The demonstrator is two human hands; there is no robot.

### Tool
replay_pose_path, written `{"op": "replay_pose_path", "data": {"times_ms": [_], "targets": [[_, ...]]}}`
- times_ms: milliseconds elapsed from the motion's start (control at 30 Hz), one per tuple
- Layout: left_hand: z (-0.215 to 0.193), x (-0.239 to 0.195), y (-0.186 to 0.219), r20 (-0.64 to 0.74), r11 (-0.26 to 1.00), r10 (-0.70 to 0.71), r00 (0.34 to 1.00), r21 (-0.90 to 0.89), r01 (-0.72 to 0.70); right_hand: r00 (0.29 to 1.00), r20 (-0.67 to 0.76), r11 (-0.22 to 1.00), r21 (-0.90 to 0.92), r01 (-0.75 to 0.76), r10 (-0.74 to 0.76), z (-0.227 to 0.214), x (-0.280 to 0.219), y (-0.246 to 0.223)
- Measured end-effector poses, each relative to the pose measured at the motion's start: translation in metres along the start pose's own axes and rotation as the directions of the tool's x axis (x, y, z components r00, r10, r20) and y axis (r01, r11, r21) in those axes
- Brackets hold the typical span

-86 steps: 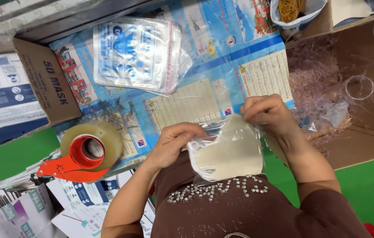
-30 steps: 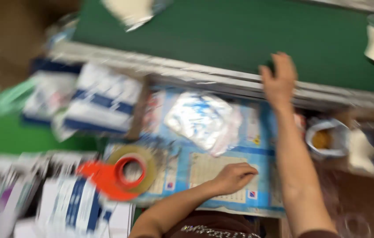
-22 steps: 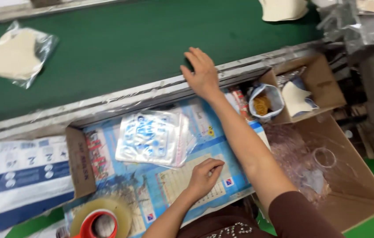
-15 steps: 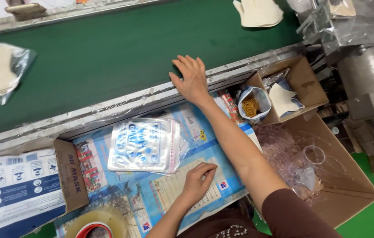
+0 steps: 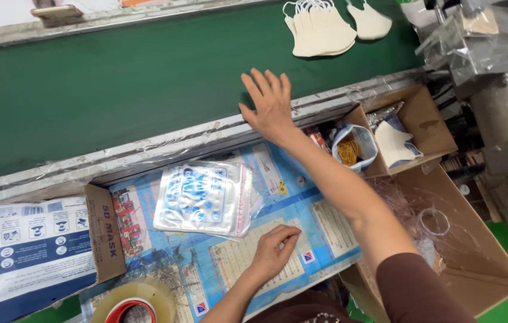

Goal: Packing face masks into plastic bags and placing them onto a conveyor belt.

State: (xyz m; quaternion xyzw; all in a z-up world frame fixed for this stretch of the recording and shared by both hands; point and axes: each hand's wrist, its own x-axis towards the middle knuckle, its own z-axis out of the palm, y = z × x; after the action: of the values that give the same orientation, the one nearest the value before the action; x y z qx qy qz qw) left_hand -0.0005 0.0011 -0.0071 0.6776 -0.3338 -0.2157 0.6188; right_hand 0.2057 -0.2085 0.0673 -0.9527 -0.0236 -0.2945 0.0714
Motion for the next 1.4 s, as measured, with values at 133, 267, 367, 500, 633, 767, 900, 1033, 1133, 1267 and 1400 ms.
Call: {"op": "replay_pose_path", "data": {"times_ms": [133,267,367,500,633,767,900,1033,1133,1267,1400], "targets": [[0.000,-0.001,0.002,-0.005,1.000,0.010,1.000,-0.003,-0.010,0.988,0.149,0.983,-0.181,-0.023,0.051,-0.008,0.045,0.043],[-0.002,0.003,-0.003,-0.019,0.999,0.034,0.999,-0.017,-0.034,0.849,0.268,0.877,-0.299,-0.376,0.456,-0.007,0.089,0.126],[-0.004,0.006,0.000,-0.001,0.999,0.035,0.999,-0.007,-0.035,0.777,0.335,0.846,-0.249,-0.472,0.533,0.013,0.090,0.175],[-0.008,0.010,0.009,-0.001,0.999,0.035,0.999,-0.013,-0.035,0.926,0.212,0.897,-0.388,-0.214,0.312,0.052,0.073,0.213],[0.002,0.003,-0.010,0.007,0.999,-0.012,1.000,-0.031,0.013,0.979,0.160,0.903,-0.426,-0.047,0.127,0.026,0.068,0.204],[0.002,0.000,-0.021,-0.115,0.943,-0.091,0.989,-0.331,0.048,0.946,0.239,0.693,0.645,-0.322,0.218,-0.079,0.034,0.107],[-0.055,0.020,0.023,-0.416,0.756,-0.063,0.907,-0.613,-0.229,0.937,0.327,0.417,0.839,-0.349,0.126,-0.118,-0.099,0.030],[-0.074,0.000,0.038,-0.215,0.767,-0.463,0.860,-0.583,0.267,0.812,0.582,0.268,0.777,-0.570,0.038,-0.125,-0.190,-0.022],[-0.066,-0.017,0.035,-0.347,0.935,-0.312,0.884,-0.278,0.220,0.734,0.679,0.244,0.710,-0.660,0.012,-0.143,-0.201,-0.043],[-0.048,-0.046,0.010,-0.252,0.934,-0.264,0.931,-0.309,0.181,0.801,0.598,0.415,0.720,-0.556,0.035,-0.126,-0.237,-0.055],[-0.044,-0.055,0.000,-0.164,0.987,-0.062,0.985,0.133,0.084,0.875,0.482,0.817,0.488,-0.307,0.041,-0.078,-0.289,-0.051]]}}
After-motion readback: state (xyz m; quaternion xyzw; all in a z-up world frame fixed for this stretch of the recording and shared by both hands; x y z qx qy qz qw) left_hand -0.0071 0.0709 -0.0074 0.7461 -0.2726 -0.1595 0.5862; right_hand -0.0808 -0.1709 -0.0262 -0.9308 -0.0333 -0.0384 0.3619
